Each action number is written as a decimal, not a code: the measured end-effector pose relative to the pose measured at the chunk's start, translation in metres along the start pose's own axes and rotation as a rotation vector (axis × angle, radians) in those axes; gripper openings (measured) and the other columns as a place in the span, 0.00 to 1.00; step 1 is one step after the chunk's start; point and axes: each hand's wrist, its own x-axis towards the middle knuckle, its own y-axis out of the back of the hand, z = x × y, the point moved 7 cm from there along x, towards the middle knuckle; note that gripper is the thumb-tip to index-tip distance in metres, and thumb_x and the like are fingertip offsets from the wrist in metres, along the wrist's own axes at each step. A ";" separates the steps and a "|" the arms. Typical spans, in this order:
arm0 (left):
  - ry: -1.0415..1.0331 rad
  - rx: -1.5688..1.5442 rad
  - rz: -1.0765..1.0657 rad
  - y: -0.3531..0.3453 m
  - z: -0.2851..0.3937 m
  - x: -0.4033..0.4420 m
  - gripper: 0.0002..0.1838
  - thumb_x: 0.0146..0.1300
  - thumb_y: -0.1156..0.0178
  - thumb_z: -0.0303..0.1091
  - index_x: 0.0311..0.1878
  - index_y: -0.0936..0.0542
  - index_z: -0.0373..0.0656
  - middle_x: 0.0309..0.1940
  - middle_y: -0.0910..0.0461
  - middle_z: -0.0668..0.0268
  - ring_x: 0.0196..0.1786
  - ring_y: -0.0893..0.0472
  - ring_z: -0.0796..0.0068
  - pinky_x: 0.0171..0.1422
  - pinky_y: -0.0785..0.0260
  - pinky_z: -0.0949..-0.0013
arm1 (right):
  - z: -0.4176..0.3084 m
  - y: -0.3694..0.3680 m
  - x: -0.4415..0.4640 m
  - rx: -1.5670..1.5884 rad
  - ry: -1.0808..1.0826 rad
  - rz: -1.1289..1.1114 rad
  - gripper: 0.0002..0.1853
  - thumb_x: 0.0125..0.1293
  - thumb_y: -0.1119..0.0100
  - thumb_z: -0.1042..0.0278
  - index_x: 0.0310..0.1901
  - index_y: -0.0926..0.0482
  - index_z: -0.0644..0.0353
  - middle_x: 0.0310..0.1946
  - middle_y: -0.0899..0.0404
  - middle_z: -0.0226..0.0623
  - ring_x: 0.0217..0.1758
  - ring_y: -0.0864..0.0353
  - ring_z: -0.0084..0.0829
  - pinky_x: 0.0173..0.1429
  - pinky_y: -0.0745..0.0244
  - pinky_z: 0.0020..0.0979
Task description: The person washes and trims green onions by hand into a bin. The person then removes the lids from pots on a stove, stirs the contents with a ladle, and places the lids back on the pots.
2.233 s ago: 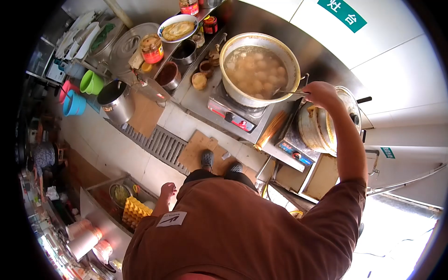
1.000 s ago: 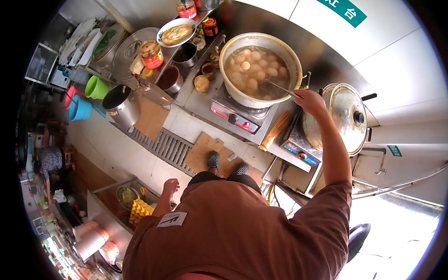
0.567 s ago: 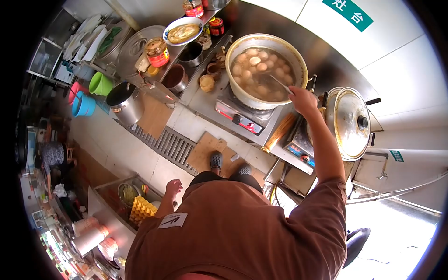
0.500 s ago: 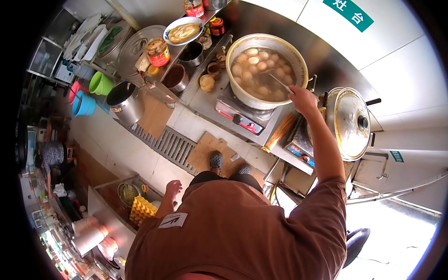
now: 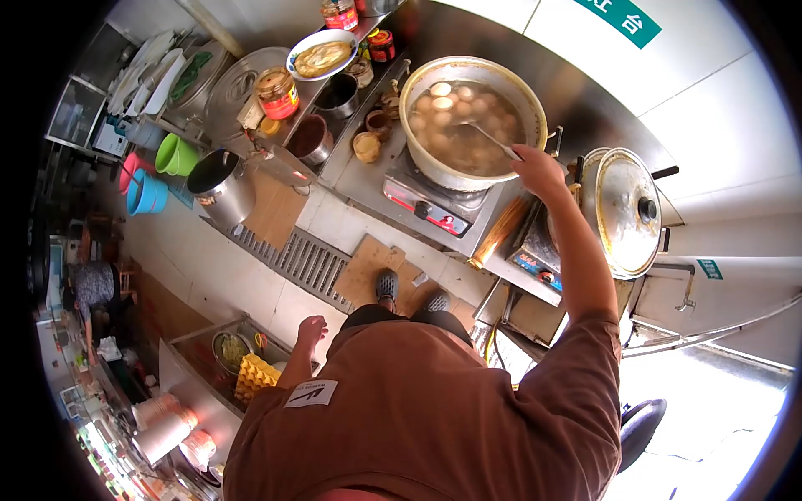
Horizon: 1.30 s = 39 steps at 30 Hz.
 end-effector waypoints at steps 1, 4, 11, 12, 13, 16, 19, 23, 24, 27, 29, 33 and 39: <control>-0.007 -0.012 -0.005 0.000 0.000 0.001 0.12 0.58 0.47 0.36 0.42 0.23 0.41 0.31 0.23 0.67 0.31 0.21 0.74 0.29 0.32 0.73 | -0.003 0.009 -0.006 -0.002 0.003 -0.002 0.22 0.58 0.46 0.54 0.56 0.26 0.43 0.47 0.21 0.40 0.52 0.23 0.40 0.53 0.29 0.38; -0.007 -0.028 -0.015 -0.002 -0.006 0.003 0.12 0.58 0.48 0.35 0.41 0.23 0.41 0.31 0.23 0.67 0.31 0.22 0.74 0.29 0.33 0.73 | -0.011 0.046 -0.031 0.114 0.074 0.022 0.20 0.59 0.45 0.57 0.53 0.23 0.52 0.42 0.19 0.42 0.45 0.20 0.38 0.49 0.28 0.34; 0.086 0.047 -0.035 0.002 -0.036 0.010 0.12 0.57 0.47 0.36 0.41 0.23 0.41 0.29 0.23 0.67 0.27 0.22 0.74 0.27 0.33 0.72 | -0.014 0.080 -0.030 0.430 0.071 0.024 0.18 0.62 0.44 0.62 0.53 0.24 0.58 0.21 0.30 0.26 0.25 0.33 0.16 0.32 0.34 0.22; 0.067 0.066 -0.041 0.003 -0.036 0.011 0.12 0.57 0.47 0.35 0.42 0.23 0.40 0.28 0.23 0.67 0.26 0.22 0.75 0.27 0.33 0.72 | -0.015 0.076 -0.020 0.452 0.111 0.061 0.18 0.62 0.45 0.61 0.52 0.24 0.57 0.27 0.23 0.33 0.29 0.26 0.22 0.36 0.31 0.25; 0.066 0.068 -0.042 0.002 -0.033 0.010 0.12 0.57 0.47 0.35 0.42 0.23 0.40 0.28 0.23 0.67 0.26 0.22 0.75 0.27 0.33 0.72 | -0.011 0.066 -0.006 0.452 0.109 0.062 0.18 0.62 0.45 0.61 0.52 0.24 0.57 0.27 0.23 0.33 0.29 0.26 0.22 0.36 0.31 0.25; 0.055 0.025 0.005 0.004 -0.020 0.007 0.12 0.57 0.47 0.35 0.41 0.23 0.40 0.28 0.23 0.68 0.27 0.23 0.76 0.27 0.33 0.73 | -0.010 0.050 0.029 0.346 0.069 0.148 0.18 0.62 0.48 0.57 0.52 0.23 0.52 0.39 0.19 0.41 0.39 0.20 0.35 0.45 0.28 0.32; -0.007 -0.040 0.014 0.003 -0.004 0.003 0.12 0.57 0.46 0.35 0.42 0.23 0.41 0.28 0.23 0.68 0.27 0.23 0.76 0.27 0.33 0.73 | -0.028 0.039 0.042 0.111 -0.006 0.161 0.19 0.62 0.51 0.53 0.54 0.24 0.45 0.49 0.23 0.42 0.50 0.23 0.44 0.53 0.29 0.40; -0.042 -0.097 0.015 0.002 -0.006 -0.001 0.11 0.57 0.47 0.35 0.39 0.22 0.41 0.28 0.23 0.67 0.28 0.22 0.76 0.27 0.33 0.73 | -0.040 0.025 0.059 -0.075 0.013 0.150 0.19 0.62 0.55 0.53 0.54 0.26 0.42 0.48 0.22 0.40 0.52 0.24 0.43 0.54 0.29 0.41; -0.059 -0.090 0.002 0.001 -0.011 0.001 0.10 0.57 0.47 0.35 0.38 0.22 0.41 0.27 0.23 0.67 0.28 0.22 0.76 0.27 0.33 0.73 | -0.042 0.020 0.062 -0.092 0.022 0.120 0.19 0.62 0.55 0.53 0.54 0.26 0.42 0.48 0.22 0.40 0.52 0.24 0.43 0.54 0.29 0.41; 0.022 -0.095 0.027 0.004 -0.039 0.003 0.09 0.57 0.47 0.35 0.35 0.22 0.41 0.25 0.24 0.67 0.27 0.22 0.76 0.25 0.34 0.73 | -0.040 0.012 0.066 -0.132 -0.003 0.079 0.19 0.62 0.56 0.54 0.53 0.25 0.42 0.47 0.22 0.40 0.51 0.23 0.43 0.53 0.28 0.41; 0.044 -0.078 0.035 0.008 -0.057 0.003 0.10 0.56 0.47 0.35 0.35 0.22 0.41 0.25 0.24 0.67 0.26 0.22 0.75 0.24 0.34 0.73 | -0.036 0.005 0.069 -0.143 0.001 0.046 0.18 0.62 0.56 0.54 0.52 0.25 0.42 0.47 0.22 0.40 0.51 0.23 0.44 0.53 0.29 0.41; 0.114 -0.044 0.043 0.015 -0.074 0.002 0.11 0.56 0.47 0.36 0.36 0.22 0.40 0.26 0.24 0.66 0.25 0.22 0.74 0.23 0.34 0.72 | -0.037 -0.001 0.070 -0.224 0.020 -0.046 0.17 0.62 0.56 0.55 0.49 0.25 0.46 0.46 0.22 0.42 0.51 0.23 0.45 0.53 0.29 0.42; 0.062 -0.046 0.042 0.008 -0.053 0.007 0.12 0.58 0.48 0.37 0.39 0.23 0.39 0.27 0.23 0.66 0.27 0.21 0.74 0.24 0.33 0.73 | -0.037 0.000 0.063 -0.306 0.023 -0.132 0.16 0.62 0.54 0.56 0.48 0.24 0.48 0.46 0.22 0.43 0.51 0.23 0.46 0.52 0.28 0.42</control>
